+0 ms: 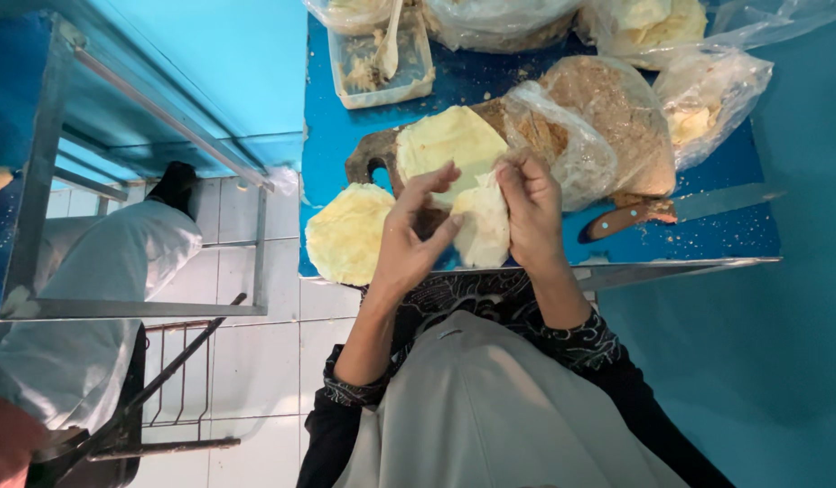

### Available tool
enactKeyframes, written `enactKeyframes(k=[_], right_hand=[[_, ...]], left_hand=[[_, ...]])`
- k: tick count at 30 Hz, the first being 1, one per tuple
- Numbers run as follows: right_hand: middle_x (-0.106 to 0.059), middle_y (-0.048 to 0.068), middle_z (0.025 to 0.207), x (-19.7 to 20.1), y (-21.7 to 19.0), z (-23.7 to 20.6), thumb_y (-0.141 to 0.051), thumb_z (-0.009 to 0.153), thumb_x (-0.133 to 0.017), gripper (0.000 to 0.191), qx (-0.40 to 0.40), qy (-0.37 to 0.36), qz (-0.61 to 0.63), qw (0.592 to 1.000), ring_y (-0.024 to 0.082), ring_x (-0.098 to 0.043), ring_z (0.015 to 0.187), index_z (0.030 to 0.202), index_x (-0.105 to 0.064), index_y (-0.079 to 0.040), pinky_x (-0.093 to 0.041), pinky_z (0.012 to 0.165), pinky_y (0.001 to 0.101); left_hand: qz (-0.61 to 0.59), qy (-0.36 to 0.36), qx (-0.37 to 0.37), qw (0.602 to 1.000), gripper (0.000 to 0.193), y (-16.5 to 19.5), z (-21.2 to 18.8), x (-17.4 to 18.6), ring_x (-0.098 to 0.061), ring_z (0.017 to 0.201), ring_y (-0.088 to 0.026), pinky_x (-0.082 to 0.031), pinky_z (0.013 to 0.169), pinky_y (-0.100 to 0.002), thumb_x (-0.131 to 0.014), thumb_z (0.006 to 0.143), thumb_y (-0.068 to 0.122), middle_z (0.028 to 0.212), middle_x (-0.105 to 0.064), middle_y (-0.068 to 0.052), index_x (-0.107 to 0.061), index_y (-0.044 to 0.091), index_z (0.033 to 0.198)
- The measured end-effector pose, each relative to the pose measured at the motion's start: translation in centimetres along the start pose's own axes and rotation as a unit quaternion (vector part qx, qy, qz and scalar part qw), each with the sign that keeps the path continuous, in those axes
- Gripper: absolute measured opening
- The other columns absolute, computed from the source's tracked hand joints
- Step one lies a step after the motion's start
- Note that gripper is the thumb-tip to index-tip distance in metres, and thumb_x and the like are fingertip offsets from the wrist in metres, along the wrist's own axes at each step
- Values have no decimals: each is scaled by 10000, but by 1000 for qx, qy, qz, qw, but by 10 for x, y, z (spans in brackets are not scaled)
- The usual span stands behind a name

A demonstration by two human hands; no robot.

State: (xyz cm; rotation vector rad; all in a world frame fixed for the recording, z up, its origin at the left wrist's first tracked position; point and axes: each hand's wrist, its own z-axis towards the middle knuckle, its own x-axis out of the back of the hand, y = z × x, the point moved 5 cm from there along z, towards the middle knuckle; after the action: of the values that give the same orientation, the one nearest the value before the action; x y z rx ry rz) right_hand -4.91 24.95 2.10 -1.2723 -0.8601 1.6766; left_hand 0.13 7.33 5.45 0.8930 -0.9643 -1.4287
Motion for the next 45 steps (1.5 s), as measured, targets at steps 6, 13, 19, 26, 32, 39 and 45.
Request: enactKeyframes(k=[6, 13, 19, 26, 32, 39, 45], right_hand=[[-605, -30, 994, 2, 4, 1, -85, 1098, -589, 52, -46, -32, 1, 998, 24, -541, 899, 1077, -623, -52, -452, 809, 186], [-623, -25, 978, 6, 7, 5, -109, 1089, -590, 62, -97, -47, 50, 993, 31, -573, 872, 1081, -625, -59, -481, 782, 198], [-626, -28, 1015, 0, 4, -2, -136, 1110, -586, 91, -66, -40, 12, 997, 22, -563, 905, 1095, -630, -58, -469, 807, 187], [-634, -16, 950, -2, -12, -4, -135, 1114, -599, 85, -49, -10, 2, 999, 26, -551, 831, 1109, -645, -64, -443, 725, 192], [-640, 116, 1028, -27, -79, -15, -31, 896, -734, 216, 199, -19, -420, 885, 212, -617, 946, 1109, -703, -8, -512, 796, 325], [-684, 89, 997, -61, -100, -31, -101, 785, -878, 299, 327, -148, -491, 794, 275, -668, 908, 1041, -733, -43, -540, 770, 395], [-693, 74, 945, -35, -66, -14, -36, 929, -771, 84, 164, -135, -433, 876, 202, -695, 854, 964, -695, -29, -552, 743, 333]], left_hand=[[-88, -13, 74, 993, 269, -28, 1, -5, -650, 922, -66, -536, 819, -226, -803, 932, 20, 1014, -718, -13, -713, -7, 1184], [-157, -14, 175, 972, 167, -57, -6, 2, -643, 850, -33, -534, 792, -216, -741, 966, 57, 925, -744, 4, -766, -37, 1102], [-281, -36, 166, 945, 291, -42, -6, -13, -623, 890, -69, -503, 805, -226, -742, 943, 4, 1013, -686, -7, -653, -28, 1217], [-237, 1, 133, 962, 493, -16, -9, -16, -682, 965, -99, -562, 853, -244, -729, 888, -91, 1026, -700, -41, -501, 31, 1308], [-158, 67, 158, 972, 372, -22, -19, -3, -649, 863, -81, -493, 756, -209, -689, 970, -11, 944, -693, -40, -557, 14, 1317], [-46, 61, 81, 994, 227, -21, -20, -6, -634, 896, -60, -494, 770, -215, -644, 1070, 51, 993, -699, -29, -600, 8, 1289], [83, -4, 100, 992, 337, -9, -11, -3, -595, 812, -104, -492, 707, -242, -739, 978, 87, 955, -716, -68, -614, 45, 1289]])
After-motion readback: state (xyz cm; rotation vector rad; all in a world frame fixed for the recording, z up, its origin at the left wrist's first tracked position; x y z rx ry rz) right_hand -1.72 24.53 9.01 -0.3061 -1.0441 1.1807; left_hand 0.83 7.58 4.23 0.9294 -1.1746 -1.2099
